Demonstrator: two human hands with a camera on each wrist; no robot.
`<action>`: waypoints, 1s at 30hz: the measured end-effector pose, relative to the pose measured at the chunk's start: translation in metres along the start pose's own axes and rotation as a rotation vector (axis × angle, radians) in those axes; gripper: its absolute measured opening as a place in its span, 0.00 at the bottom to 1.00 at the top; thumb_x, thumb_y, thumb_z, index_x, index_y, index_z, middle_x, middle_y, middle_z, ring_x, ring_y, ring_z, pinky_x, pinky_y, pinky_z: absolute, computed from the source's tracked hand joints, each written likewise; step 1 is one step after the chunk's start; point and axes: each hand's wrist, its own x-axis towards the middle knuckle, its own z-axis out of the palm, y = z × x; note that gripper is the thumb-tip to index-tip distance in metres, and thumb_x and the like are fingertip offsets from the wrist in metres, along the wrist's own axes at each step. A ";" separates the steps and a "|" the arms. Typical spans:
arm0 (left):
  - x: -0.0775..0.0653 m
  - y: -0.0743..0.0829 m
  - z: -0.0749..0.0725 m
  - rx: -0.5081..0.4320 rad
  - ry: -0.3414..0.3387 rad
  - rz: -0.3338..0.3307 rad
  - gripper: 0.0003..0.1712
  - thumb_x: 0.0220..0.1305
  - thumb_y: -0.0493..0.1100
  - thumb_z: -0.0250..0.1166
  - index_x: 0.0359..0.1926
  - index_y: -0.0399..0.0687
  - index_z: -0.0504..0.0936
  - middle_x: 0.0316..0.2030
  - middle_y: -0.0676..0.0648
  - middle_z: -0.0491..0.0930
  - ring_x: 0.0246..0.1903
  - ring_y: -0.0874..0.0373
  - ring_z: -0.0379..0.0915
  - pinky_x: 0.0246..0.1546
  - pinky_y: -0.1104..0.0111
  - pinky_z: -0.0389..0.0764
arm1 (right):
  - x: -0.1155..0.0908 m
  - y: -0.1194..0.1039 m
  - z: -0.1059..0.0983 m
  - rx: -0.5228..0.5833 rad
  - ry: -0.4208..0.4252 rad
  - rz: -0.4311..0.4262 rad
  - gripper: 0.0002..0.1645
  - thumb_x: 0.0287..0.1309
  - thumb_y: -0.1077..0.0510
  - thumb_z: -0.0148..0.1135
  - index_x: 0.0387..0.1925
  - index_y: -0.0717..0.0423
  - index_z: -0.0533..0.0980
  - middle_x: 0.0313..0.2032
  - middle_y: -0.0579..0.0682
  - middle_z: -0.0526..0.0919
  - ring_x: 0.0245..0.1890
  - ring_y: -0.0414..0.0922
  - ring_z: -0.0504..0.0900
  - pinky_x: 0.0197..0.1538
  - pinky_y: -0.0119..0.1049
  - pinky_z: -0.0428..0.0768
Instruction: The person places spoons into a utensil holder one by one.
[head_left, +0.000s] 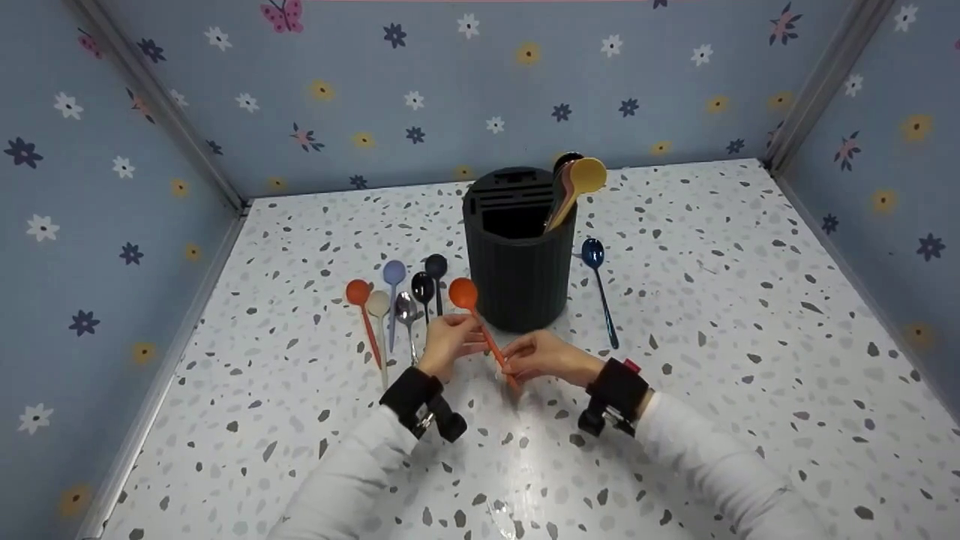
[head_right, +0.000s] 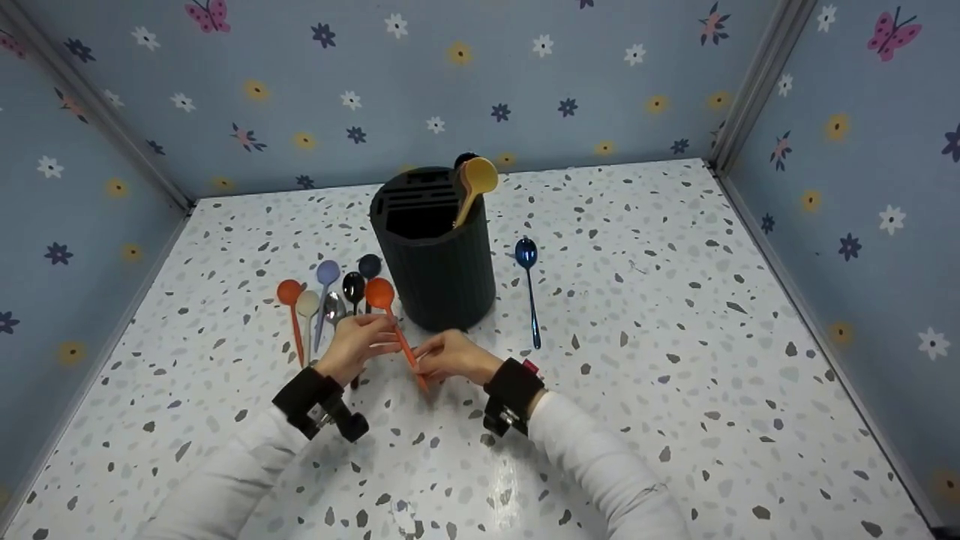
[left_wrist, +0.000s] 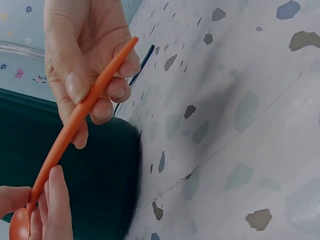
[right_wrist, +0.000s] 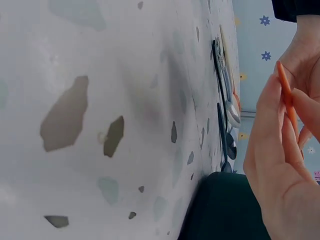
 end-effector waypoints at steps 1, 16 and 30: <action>-0.001 0.002 0.000 -0.005 -0.005 0.000 0.15 0.55 0.30 0.53 0.43 0.22 0.71 0.26 0.40 0.76 0.21 0.58 0.76 0.33 0.61 0.82 | -0.001 -0.002 0.000 -0.005 -0.002 -0.001 0.21 0.52 0.68 0.56 0.47 0.77 0.68 0.39 0.72 0.75 0.28 0.43 0.80 0.43 0.44 0.80; -0.011 0.032 0.003 0.015 -0.045 0.055 0.14 0.56 0.31 0.57 0.42 0.23 0.72 0.25 0.44 0.75 0.21 0.58 0.75 0.28 0.68 0.82 | -0.008 -0.030 0.000 -0.066 0.045 -0.025 0.16 0.52 0.70 0.54 0.45 0.72 0.70 0.31 0.53 0.80 0.31 0.44 0.80 0.42 0.42 0.80; -0.021 0.077 0.009 0.064 -0.098 0.139 0.10 0.57 0.32 0.58 0.39 0.29 0.75 0.26 0.43 0.76 0.23 0.57 0.75 0.29 0.67 0.82 | -0.015 -0.069 -0.004 -0.106 0.055 -0.065 0.18 0.53 0.66 0.57 0.47 0.70 0.70 0.35 0.58 0.79 0.34 0.46 0.80 0.47 0.47 0.77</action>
